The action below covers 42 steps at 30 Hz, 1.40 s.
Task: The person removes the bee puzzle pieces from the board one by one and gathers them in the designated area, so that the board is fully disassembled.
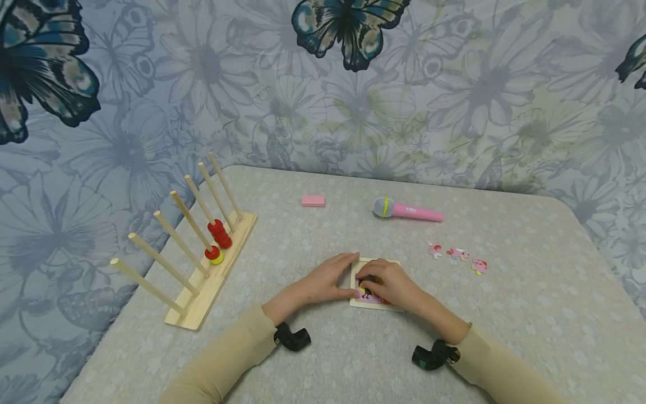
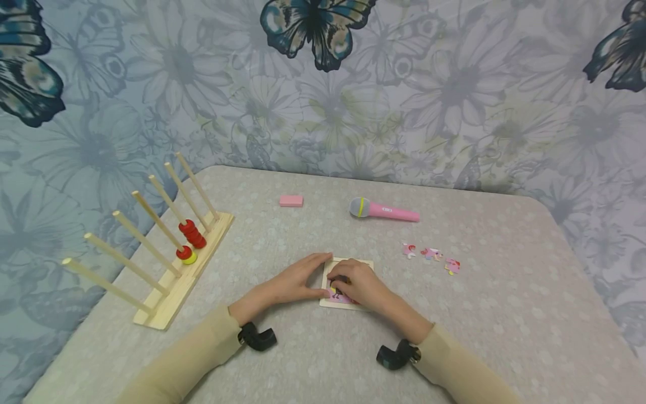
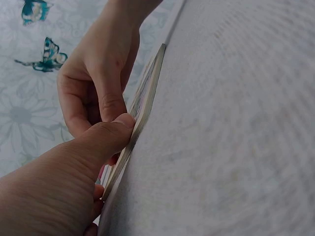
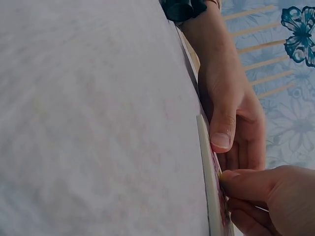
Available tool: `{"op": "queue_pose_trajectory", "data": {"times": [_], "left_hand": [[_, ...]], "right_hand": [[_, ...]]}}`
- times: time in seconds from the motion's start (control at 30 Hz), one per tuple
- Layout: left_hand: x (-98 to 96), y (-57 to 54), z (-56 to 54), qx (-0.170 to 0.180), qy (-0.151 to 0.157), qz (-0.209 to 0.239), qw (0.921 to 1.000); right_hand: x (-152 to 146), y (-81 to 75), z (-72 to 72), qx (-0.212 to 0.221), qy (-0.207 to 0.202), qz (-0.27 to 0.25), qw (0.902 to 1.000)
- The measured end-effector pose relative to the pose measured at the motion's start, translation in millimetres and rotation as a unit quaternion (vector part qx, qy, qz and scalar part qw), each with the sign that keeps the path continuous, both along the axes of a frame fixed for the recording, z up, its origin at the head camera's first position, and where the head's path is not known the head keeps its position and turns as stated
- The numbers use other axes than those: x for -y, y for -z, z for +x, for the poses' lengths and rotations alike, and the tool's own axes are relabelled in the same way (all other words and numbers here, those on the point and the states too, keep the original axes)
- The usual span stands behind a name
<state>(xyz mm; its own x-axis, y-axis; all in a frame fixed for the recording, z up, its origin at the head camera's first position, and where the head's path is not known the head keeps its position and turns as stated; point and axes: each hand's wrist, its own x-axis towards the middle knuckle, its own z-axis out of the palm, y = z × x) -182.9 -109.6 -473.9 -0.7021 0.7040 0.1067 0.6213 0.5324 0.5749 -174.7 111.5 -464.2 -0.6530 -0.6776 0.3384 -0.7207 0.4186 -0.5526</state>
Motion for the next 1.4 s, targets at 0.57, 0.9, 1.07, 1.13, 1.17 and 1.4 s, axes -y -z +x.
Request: {"op": "queue_pose_trajectory", "data": {"times": [0.57, 0.9, 1.07, 1.13, 1.17, 1.4], "left_hand": [[-6.0, -0.5, -1.7, -0.006, -0.011, -0.014, 0.9998], [-2.6, -0.8, 1.8, 0.007, -0.021, -0.022, 0.9995], [-1.6, -2.4, 1.8, 0.005, -0.023, -0.024, 0.9994], [-1.2, -3.0, 1.7, 0.003, -0.022, -0.023, 0.9995], [-1.2, -3.1, 1.6, 0.003, -0.021, -0.021, 0.9995], [-2.4, -2.5, 2.6, 0.001, -0.019, -0.019, 0.9996]], "right_hand": [[-117.8, -19.9, -31.7, 0.042, 0.206, 0.037, 0.9770], [-134.5, -3.2, -40.4, -0.018, 0.186, 0.044, 0.9814], [-133.2, -0.9, -42.2, -0.054, 0.178, 0.048, 0.9813], [-134.7, -1.8, -43.1, -0.049, 0.171, 0.058, 0.9824], [-136.1, -2.5, -43.5, -0.045, 0.165, 0.062, 0.9833], [-143.8, -2.9, -44.4, -0.033, 0.145, 0.064, 0.9867]]}}
